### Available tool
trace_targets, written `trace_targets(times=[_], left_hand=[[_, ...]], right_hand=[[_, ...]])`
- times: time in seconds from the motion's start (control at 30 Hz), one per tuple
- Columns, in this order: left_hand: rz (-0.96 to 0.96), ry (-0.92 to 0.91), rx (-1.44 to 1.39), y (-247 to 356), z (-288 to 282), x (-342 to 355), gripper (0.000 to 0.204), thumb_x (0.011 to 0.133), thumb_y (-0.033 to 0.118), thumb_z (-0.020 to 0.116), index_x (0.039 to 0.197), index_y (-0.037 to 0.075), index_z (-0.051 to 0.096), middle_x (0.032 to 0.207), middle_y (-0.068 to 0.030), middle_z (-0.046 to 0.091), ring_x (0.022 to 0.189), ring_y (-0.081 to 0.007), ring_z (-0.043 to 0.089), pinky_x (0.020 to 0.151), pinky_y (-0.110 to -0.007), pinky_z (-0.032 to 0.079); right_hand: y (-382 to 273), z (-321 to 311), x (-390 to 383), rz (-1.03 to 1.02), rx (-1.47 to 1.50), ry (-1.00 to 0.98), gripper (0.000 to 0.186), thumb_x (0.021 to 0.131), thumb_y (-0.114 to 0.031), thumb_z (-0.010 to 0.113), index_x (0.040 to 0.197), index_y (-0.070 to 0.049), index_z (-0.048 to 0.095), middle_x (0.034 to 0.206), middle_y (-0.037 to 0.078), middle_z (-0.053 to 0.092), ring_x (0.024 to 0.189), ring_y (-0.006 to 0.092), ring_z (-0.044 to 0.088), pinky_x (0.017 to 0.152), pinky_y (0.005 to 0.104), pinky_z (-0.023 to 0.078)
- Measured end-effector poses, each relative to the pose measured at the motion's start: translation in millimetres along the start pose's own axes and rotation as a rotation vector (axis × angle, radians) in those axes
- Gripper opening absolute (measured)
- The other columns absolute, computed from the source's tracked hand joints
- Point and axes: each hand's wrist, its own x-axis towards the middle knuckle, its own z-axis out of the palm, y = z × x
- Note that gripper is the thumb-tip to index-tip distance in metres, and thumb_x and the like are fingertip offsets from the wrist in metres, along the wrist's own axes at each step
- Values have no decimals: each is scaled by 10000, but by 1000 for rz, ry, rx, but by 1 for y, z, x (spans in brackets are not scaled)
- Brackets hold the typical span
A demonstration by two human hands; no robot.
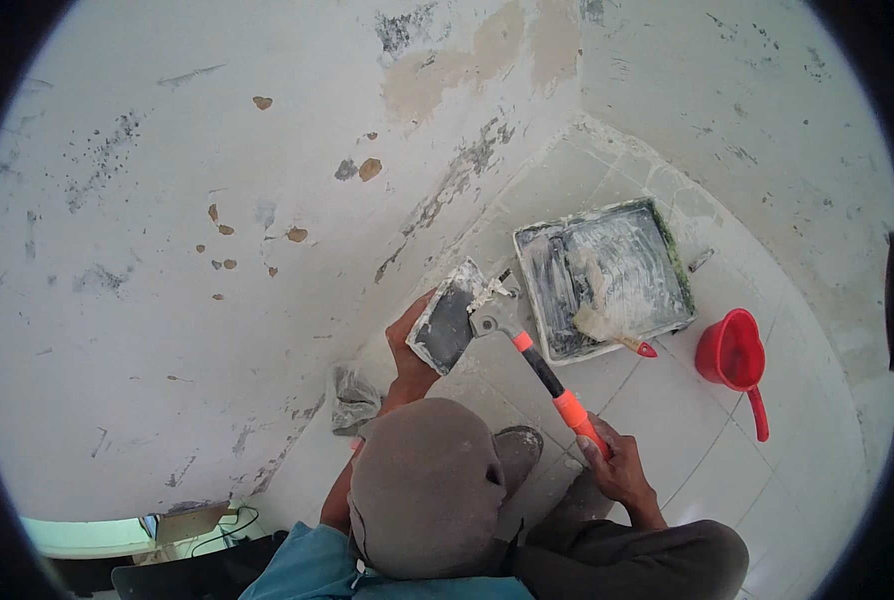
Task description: The person is applying plaster to a wall using a trowel and a putty knife.
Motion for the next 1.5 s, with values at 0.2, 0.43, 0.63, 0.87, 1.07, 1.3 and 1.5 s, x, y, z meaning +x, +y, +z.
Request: trace_targets(times=[0.2,0.43,0.63,0.87,1.07,1.3,1.5], left_hand=[[1,121,-48,-7,9,-12,416,766,18,867,1146,-56,716,1023,-88,753,889,-152,712,815,-286,569],[-35,165,73,-35,18,-51,434,803,7,827,1208,-68,693,1058,-88,750,932,-139,702,843,-296,564],[163,265,114,-28,14,-43,408,816,-4,803,1204,-68,694,1036,-74,747,927,-135,700,824,-300,567],[69,339,-79,-32,-1,-29,414,797,16,813,1184,-73,696,1017,-73,744,913,-145,705,834,-302,567],[-21,313,-334,-54,-8,-49,373,888,31,732,1235,-93,673,1082,-111,745,939,-157,707,856,-323,583],[-371,-6,-435,-38,2,-63,385,926,53,712,1271,-106,651,1159,-153,735,1010,-216,719,914,-350,589],[-590,149,-1434,-3,9,-29,410,851,85,806,1221,-55,699,1165,-152,745,1041,-226,726,930,-362,584]], right_hand=[[-4,7,6,136,73,-67,478,1033,-236,636,1422,29,549,1122,223,735,1014,225,710,918,350,525],[3,22,24,50,81,-9,485,1047,-258,610,1416,51,548,1009,165,744,880,186,697,849,338,541],[-8,4,25,208,134,65,464,1043,-255,611,1391,50,575,883,113,707,767,163,652,779,334,539],[0,5,15,30,4,69,477,1034,-265,631,1381,59,587,866,85,678,751,103,563,732,304,502],[-7,5,15,44,14,2,470,1028,-242,645,1392,47,574,1011,224,741,924,194,706,871,350,536],[-14,3,24,101,30,32,457,1033,-236,632,1397,36,580,874,115,686,785,115,594,757,311,503],[2,-1,20,54,41,93,452,1035,-252,625,1398,15,590,825,73,640,749,99,551,725,300,480]])
